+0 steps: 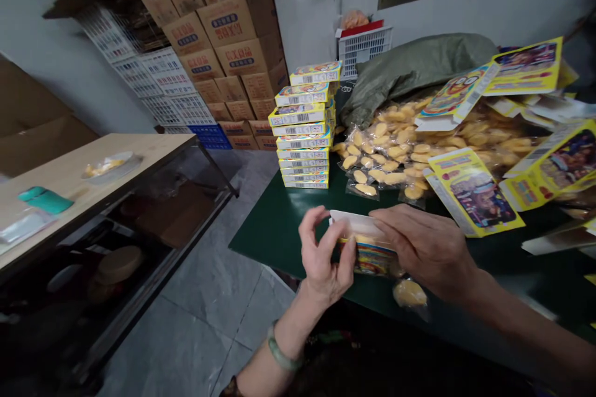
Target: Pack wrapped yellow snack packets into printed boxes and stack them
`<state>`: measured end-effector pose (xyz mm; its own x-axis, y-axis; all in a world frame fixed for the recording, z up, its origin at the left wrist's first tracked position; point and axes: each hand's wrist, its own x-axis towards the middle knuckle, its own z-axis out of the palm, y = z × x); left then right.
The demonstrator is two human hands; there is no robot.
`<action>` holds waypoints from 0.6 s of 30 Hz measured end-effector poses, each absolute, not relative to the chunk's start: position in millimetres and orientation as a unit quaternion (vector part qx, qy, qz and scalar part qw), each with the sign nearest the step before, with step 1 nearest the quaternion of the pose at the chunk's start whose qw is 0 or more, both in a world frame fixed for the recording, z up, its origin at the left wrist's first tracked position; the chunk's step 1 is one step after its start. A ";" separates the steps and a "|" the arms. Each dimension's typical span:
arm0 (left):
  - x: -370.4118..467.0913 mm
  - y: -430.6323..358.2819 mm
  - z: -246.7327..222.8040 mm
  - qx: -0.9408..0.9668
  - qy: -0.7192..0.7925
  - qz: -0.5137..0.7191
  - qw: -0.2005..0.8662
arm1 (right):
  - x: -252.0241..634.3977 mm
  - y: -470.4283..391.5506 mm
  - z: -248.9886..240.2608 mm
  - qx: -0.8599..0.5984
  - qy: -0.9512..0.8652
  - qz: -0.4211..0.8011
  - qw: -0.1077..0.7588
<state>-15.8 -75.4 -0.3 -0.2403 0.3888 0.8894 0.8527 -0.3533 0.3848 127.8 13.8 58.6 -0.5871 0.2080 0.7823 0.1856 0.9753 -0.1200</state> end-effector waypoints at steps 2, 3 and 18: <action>-19.0 -78.1 2.8 -0.615 -0.546 -0.530 0.206 | 124.7 11.9 55.0 -0.140 -0.877 0.038 0.458; -19.8 -79.8 2.8 -0.627 -0.553 -0.510 0.204 | 123.8 11.7 52.7 -0.159 -0.869 0.050 0.466; -4.8 -110.7 -15.4 -0.612 -0.604 -0.508 0.050 | 164.3 -0.2 60.7 -0.155 -0.954 -0.026 0.254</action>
<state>-4.8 -110.7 -15.4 -0.2453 0.6888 0.6822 0.7897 -0.2662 0.5527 164.3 -0.2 60.7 -0.8231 0.2832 0.4922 0.3096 0.9504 -0.0291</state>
